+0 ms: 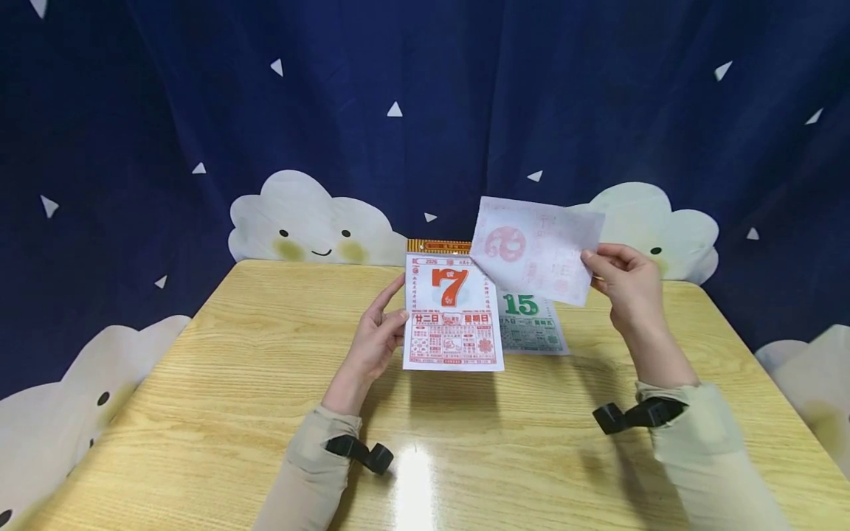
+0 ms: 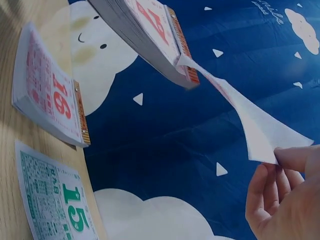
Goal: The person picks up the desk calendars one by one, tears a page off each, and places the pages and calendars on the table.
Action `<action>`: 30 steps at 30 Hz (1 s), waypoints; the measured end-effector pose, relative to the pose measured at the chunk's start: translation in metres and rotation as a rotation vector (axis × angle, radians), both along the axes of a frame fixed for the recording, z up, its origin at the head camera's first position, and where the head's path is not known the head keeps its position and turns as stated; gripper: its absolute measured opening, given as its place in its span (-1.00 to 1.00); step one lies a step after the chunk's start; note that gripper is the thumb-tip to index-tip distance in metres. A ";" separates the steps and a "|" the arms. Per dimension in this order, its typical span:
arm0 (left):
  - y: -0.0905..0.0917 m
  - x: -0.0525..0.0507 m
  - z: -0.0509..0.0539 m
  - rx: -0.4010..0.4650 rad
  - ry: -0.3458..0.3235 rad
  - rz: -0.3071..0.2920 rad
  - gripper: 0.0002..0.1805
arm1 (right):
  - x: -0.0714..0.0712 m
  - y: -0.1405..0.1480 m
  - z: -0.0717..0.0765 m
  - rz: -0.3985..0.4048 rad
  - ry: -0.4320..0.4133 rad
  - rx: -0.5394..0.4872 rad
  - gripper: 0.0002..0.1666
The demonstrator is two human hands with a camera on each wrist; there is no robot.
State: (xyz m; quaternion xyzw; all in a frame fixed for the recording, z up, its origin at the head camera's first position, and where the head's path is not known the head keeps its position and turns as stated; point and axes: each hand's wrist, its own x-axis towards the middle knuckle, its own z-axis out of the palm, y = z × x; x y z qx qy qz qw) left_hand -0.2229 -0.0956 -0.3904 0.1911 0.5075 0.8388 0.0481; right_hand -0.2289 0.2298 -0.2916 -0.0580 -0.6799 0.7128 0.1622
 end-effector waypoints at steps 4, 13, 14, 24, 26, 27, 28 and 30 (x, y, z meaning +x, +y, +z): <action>-0.001 0.001 0.001 0.008 -0.019 0.004 -0.34 | 0.000 0.005 0.000 -0.022 0.012 -0.034 -0.90; -0.002 0.002 0.003 -0.007 -0.034 0.016 -0.34 | 0.001 0.019 -0.004 -0.039 0.018 -0.141 -0.87; -0.002 0.002 0.003 -0.008 -0.033 0.018 -0.34 | 0.001 0.021 -0.005 -0.044 0.019 -0.147 -0.87; -0.008 0.003 0.001 -0.028 -0.040 0.009 -0.34 | 0.003 0.030 -0.002 -0.104 0.064 -0.153 -0.88; -0.012 0.003 -0.001 -0.038 -0.056 0.022 -0.34 | 0.005 0.034 -0.001 -0.138 0.065 -0.141 -0.88; -0.014 0.004 -0.002 -0.040 -0.065 0.031 -0.34 | 0.006 0.036 -0.001 -0.156 0.059 -0.123 -0.88; -0.016 0.004 -0.002 -0.044 -0.076 0.042 -0.34 | 0.008 0.038 -0.001 -0.172 0.050 -0.107 -0.88; -0.020 0.005 -0.004 -0.048 -0.095 0.052 -0.34 | 0.010 0.041 -0.002 -0.193 0.022 -0.049 -0.88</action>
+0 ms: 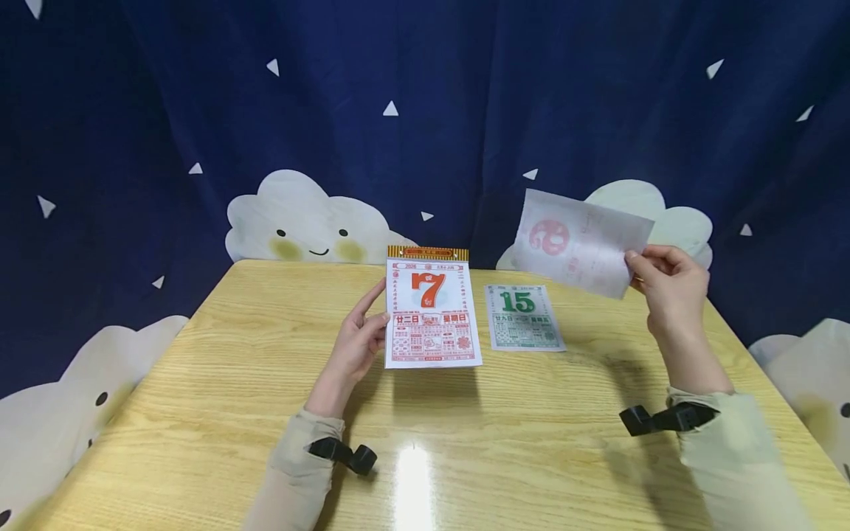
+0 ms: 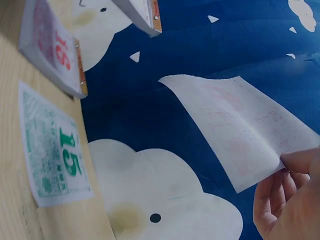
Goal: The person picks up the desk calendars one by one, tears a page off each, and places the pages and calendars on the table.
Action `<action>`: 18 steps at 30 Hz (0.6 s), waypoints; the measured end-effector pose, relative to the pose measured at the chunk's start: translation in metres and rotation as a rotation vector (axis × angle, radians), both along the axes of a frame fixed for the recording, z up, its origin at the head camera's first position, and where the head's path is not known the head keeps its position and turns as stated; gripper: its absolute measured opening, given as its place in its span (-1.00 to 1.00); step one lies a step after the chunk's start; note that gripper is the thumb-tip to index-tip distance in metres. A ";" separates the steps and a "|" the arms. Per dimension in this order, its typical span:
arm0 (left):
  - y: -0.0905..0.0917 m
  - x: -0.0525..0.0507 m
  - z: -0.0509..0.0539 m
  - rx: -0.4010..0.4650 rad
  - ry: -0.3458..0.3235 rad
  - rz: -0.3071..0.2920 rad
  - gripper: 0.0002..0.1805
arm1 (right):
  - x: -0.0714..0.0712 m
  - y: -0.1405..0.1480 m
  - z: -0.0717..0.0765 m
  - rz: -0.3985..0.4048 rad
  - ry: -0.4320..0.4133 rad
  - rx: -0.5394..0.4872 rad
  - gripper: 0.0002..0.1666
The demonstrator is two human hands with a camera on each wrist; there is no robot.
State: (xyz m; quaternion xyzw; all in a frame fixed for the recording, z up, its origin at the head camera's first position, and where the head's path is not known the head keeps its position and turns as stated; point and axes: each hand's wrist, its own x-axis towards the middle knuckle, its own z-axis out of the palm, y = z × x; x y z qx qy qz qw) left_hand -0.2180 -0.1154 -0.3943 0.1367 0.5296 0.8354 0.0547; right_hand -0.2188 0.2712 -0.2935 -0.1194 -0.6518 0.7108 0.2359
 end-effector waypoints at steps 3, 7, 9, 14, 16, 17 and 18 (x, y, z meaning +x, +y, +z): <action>-0.005 0.000 -0.001 -0.017 -0.008 0.004 -0.34 | 0.002 0.002 -0.002 -0.016 -0.036 0.077 -0.87; -0.010 0.000 -0.001 -0.029 -0.014 -0.005 -0.34 | 0.003 0.003 -0.004 -0.033 -0.042 0.134 -0.87; -0.012 0.001 -0.002 -0.032 -0.020 -0.005 -0.34 | 0.004 0.004 -0.005 -0.038 -0.033 0.136 -0.88; -0.017 0.004 -0.004 -0.054 -0.035 0.001 -0.32 | 0.005 0.005 -0.010 -0.080 -0.017 0.219 -0.91; -0.019 0.005 -0.005 -0.065 -0.041 0.001 -0.32 | 0.006 0.004 -0.013 -0.111 -0.019 0.307 -0.92; -0.019 0.005 -0.006 -0.070 -0.043 -0.001 -0.32 | 0.006 0.004 -0.014 -0.126 -0.016 0.352 -0.91; -0.019 0.005 -0.007 -0.074 -0.045 0.001 -0.33 | 0.007 0.004 -0.015 -0.141 -0.017 0.401 -0.92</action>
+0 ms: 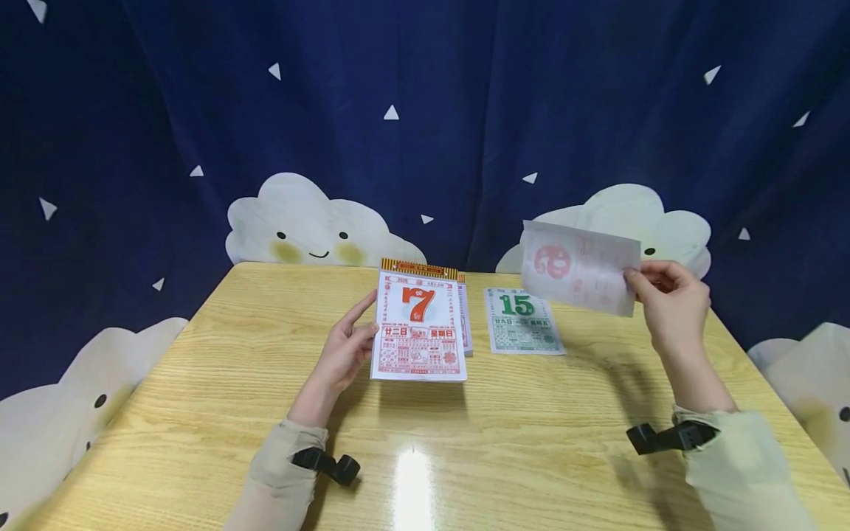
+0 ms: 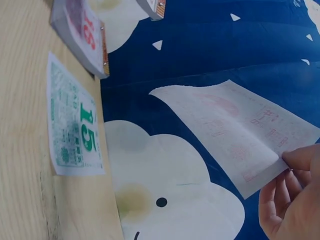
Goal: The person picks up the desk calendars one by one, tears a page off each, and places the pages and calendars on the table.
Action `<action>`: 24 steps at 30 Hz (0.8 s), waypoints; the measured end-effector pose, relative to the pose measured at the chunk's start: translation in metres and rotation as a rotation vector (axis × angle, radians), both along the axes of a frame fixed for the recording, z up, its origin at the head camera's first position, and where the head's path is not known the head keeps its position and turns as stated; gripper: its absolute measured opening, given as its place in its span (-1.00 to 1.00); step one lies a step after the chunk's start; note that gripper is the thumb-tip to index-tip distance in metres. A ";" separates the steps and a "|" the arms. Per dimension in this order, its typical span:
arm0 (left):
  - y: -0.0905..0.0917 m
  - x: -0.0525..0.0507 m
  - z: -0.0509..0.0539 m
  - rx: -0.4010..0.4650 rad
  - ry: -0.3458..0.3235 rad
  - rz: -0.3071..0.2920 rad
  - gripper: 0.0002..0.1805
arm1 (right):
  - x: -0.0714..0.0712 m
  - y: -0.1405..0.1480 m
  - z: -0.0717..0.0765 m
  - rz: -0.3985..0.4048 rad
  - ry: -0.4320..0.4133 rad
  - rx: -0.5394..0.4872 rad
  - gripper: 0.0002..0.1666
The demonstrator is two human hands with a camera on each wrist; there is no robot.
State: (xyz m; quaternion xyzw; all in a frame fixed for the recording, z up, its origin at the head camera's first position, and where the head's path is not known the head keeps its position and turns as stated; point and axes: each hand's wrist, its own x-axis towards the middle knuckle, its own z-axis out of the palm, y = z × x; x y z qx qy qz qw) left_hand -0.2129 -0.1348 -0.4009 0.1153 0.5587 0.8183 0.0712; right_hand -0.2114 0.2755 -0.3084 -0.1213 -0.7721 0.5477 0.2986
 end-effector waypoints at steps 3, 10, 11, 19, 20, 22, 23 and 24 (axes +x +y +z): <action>-0.001 0.001 -0.001 -0.009 -0.007 0.000 -0.33 | 0.003 0.000 -0.003 -0.028 -0.010 0.116 -0.91; -0.004 0.006 -0.004 -0.038 -0.019 -0.029 -0.33 | 0.010 -0.001 -0.011 -0.031 0.009 0.291 -0.80; -0.004 0.006 -0.005 -0.042 -0.024 -0.036 -0.34 | 0.011 -0.002 -0.012 -0.031 0.021 0.308 -0.78; -0.006 0.013 -0.012 -0.117 -0.047 -0.065 -0.33 | 0.018 -0.004 -0.018 -0.009 0.075 0.384 -0.80; -0.007 0.014 -0.013 -0.126 -0.050 -0.068 -0.33 | 0.019 -0.005 -0.019 -0.006 0.075 0.402 -0.81; -0.007 0.016 -0.014 -0.140 -0.051 -0.076 -0.33 | 0.020 -0.005 -0.021 -0.007 0.081 0.436 -0.83; -0.008 0.017 -0.014 -0.144 -0.052 -0.081 -0.33 | 0.021 -0.006 -0.021 -0.003 0.085 0.448 -0.84; -0.008 0.017 -0.014 -0.148 -0.060 -0.084 -0.33 | 0.022 -0.006 -0.022 0.000 0.085 0.460 -0.84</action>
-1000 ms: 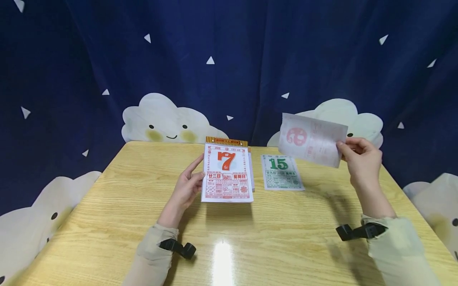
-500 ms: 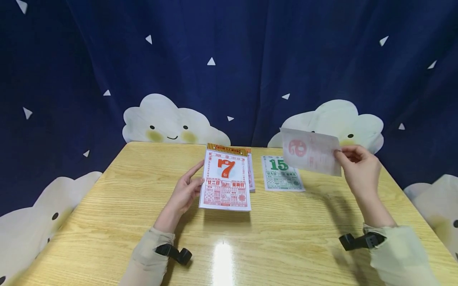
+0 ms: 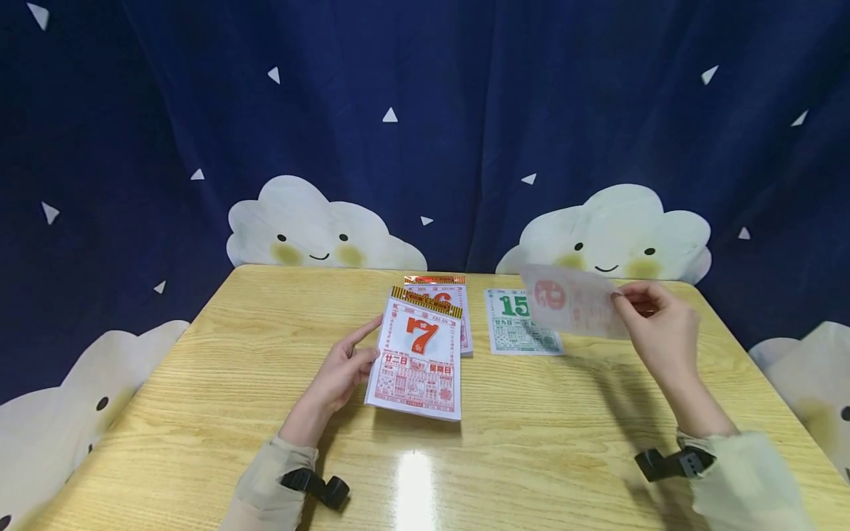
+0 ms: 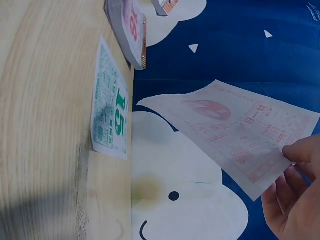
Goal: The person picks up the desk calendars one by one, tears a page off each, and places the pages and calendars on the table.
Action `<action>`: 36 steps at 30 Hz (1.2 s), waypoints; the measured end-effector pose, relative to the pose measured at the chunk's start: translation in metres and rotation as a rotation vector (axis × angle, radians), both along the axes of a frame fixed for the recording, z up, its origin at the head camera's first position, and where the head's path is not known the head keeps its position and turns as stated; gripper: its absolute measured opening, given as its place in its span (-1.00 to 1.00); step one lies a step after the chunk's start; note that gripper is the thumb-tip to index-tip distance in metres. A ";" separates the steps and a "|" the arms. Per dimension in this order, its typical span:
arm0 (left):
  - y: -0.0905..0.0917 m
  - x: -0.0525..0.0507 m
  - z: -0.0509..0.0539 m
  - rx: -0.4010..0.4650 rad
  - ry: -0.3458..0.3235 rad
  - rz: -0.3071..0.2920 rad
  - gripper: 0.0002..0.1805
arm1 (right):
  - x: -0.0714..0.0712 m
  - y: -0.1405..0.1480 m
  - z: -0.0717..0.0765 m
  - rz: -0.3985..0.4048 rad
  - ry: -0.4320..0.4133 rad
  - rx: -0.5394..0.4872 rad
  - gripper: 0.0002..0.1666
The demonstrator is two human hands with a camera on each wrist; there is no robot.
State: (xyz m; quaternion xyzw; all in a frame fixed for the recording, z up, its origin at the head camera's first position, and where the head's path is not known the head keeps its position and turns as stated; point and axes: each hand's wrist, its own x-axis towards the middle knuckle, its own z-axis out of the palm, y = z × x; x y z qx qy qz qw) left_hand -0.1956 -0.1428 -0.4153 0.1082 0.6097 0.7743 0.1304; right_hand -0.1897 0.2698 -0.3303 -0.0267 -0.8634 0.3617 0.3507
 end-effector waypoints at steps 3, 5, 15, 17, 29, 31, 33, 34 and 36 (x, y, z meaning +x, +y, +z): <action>0.000 0.004 0.001 -0.019 -0.021 -0.010 -0.33 | 0.002 0.000 -0.002 0.010 0.006 0.035 -0.85; -0.001 0.006 -0.001 -0.037 -0.035 -0.017 -0.33 | 0.003 -0.001 -0.003 0.015 0.001 0.054 -0.86; -0.003 0.012 -0.012 -0.065 -0.043 -0.064 -0.30 | 0.008 -0.002 -0.008 0.072 0.036 0.142 -0.90; -0.003 0.013 -0.013 -0.081 -0.046 -0.069 -0.31 | 0.009 -0.001 -0.008 0.085 0.055 0.160 -0.92; -0.003 0.023 -0.016 -0.095 -0.049 -0.111 -0.30 | 0.016 -0.002 -0.012 0.135 0.198 0.368 -0.95; -0.003 0.025 -0.016 -0.093 -0.049 -0.123 -0.30 | 0.019 -0.003 -0.014 0.150 0.196 0.395 -0.93; -0.004 0.027 -0.015 -0.093 -0.050 -0.130 -0.30 | 0.023 -0.004 -0.015 0.170 0.190 0.428 -0.94; -0.004 0.028 -0.015 -0.095 -0.050 -0.132 -0.30 | 0.025 -0.004 -0.015 0.178 0.188 0.449 -0.93; -0.004 0.030 -0.015 -0.101 -0.053 -0.134 -0.30 | 0.029 -0.005 -0.015 0.194 0.183 0.488 -0.93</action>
